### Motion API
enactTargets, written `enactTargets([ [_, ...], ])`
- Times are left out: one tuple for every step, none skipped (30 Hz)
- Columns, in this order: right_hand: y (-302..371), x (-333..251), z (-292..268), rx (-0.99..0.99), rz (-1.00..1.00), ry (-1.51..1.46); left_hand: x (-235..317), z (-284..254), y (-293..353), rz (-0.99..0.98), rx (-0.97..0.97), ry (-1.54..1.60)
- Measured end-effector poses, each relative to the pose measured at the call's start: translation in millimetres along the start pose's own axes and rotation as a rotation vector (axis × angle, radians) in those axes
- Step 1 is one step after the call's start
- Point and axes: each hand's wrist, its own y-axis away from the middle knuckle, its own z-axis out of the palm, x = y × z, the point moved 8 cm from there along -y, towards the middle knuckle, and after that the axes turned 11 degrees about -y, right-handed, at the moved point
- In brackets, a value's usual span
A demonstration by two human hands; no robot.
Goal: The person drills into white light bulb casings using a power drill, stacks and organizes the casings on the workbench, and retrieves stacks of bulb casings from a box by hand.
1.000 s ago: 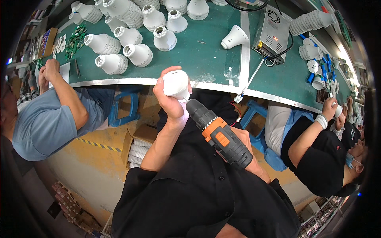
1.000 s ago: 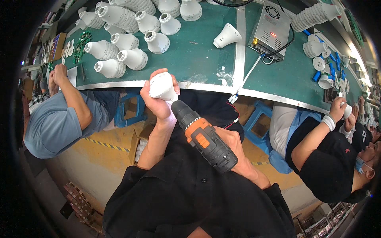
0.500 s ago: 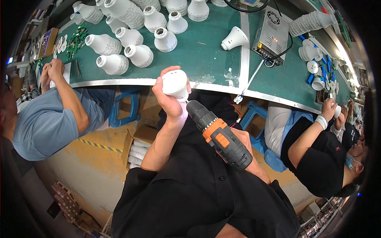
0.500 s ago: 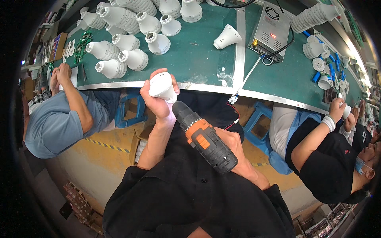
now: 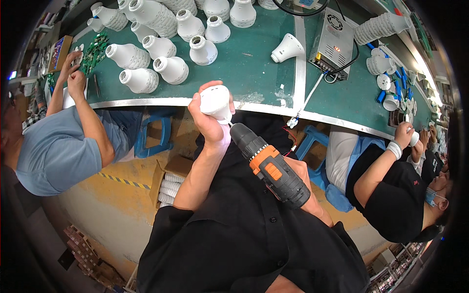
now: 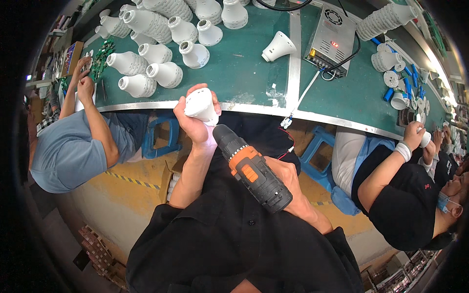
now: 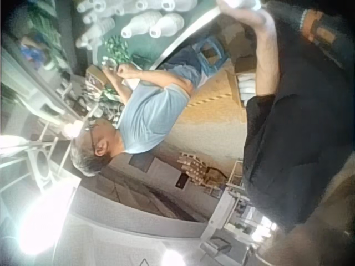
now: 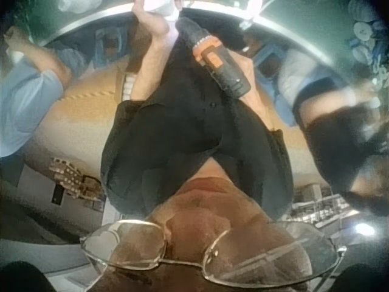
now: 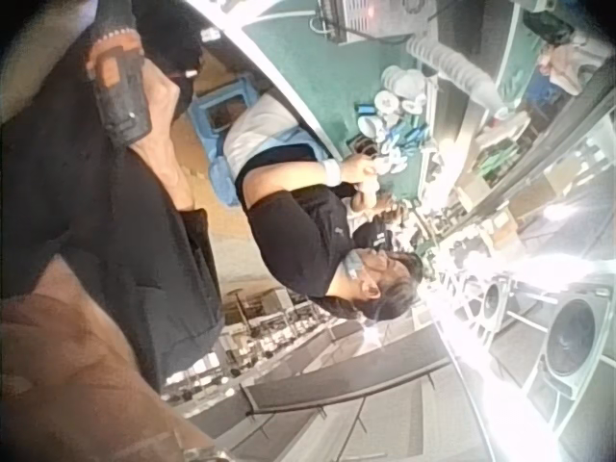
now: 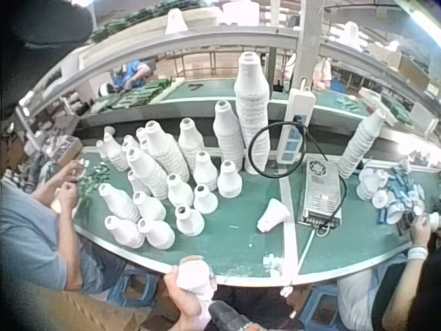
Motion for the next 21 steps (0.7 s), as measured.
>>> enactTargets([
  [-0.3, -0.3, -0.3, 0.002, 0.012, -0.01, -0.5, -0.5, -0.3, 0.002, 0.0, -0.001],
  [0.1, -0.3, 0.1, 0.0, 0.01, -0.01, -1.0, -1.4, -1.5, -0.001, 0.003, 0.018],
  [1.6, -1.5, -0.4, 0.01, -0.014, 0.004, -0.9, -2.3, -2.8, -0.004, 0.007, 0.036],
  [3.4, -2.8, -0.9, 0.019, -0.039, 0.018, 0.4, -3.3, -4.1, 0.0, 0.009, 0.035],
  [5.4, -2.7, -1.0, 0.018, -0.043, 0.017, -2.3, -4.5, -6.3, -0.049, 0.013, 0.095],
  [8.0, -3.4, -2.3, 0.027, -0.055, 0.026, -4.8, -5.7, -8.1, -0.097, 0.017, 0.155],
  [9.7, -4.1, -2.9, 0.035, -0.067, 0.035, -2.9, -7.5, -10.3, -0.093, 0.018, 0.153],
  [11.3, -2.8, -2.4, 0.034, -0.072, 0.03, -9.1, -8.4, -10.7, -0.18, 0.025, 0.236],
  [12.5, -1.9, -4.2, 0.067, -0.08, 0.04, -14.6, -8.8, -10.0, -0.266, 0.032, 0.317],
  [13.5, -0.6, -5.6, 0.1, -0.088, 0.048, -12.4, -10.3, -10.3, -0.261, 0.033, 0.311],
  [14.2, 2.4, -5.3, 0.099, -0.092, 0.044, -13.0, -11.1, -10.0, -0.284, 0.058, 0.32],
  [15.1, 7.0, -6.2, 0.124, -0.09, 0.064, -13.3, -12.2, -9.5, -0.305, 0.084, 0.327],
  [15.8, 10.1, -7.8, 0.149, -0.089, 0.082, -12.1, -13.0, -8.9, -0.299, 0.086, 0.32],
  [14.7, 11.9, -7.2, 0.148, -0.077, 0.064, -4.2, -10.3, -10.5, -0.261, 0.032, 0.306],
  [14.8, 9.3, -6.7, 0.152, -0.096, 0.054, 4.9, -7.1, -10.7, -0.223, -0.022, 0.288],
  [15.5, 6.2, -7.0, 0.163, -0.098, 0.069, 13.9, -5.4, -6.0, -0.197, -0.05, 0.262],
  [15.4, 5.9, -8.2, 0.179, -0.091, 0.081, 22.4, -7.4, -8.1, -0.188, -0.057, 0.244],
  [14.3, 6.8, -10.1, 0.171, -0.055, 0.03, 41.4, -16.0, -13.1, -0.072, -0.016, 0.118],
  [14.4, 8.6, -9.6, 0.18, -0.07, 0.016, 63.4, -23.4, -19.0, 0.047, 0.022, -0.006],
  [16.8, 9.1, -10.5, 0.17, -0.057, 0.035, 90.6, -26.3, -28.1, 0.135, 0.037, -0.134],
  [16.6, 13.5, -10.7, 0.153, -0.049, 0.048, 124.3, -28.9, -31.8, 0.251, 0.2, -0.431],
])
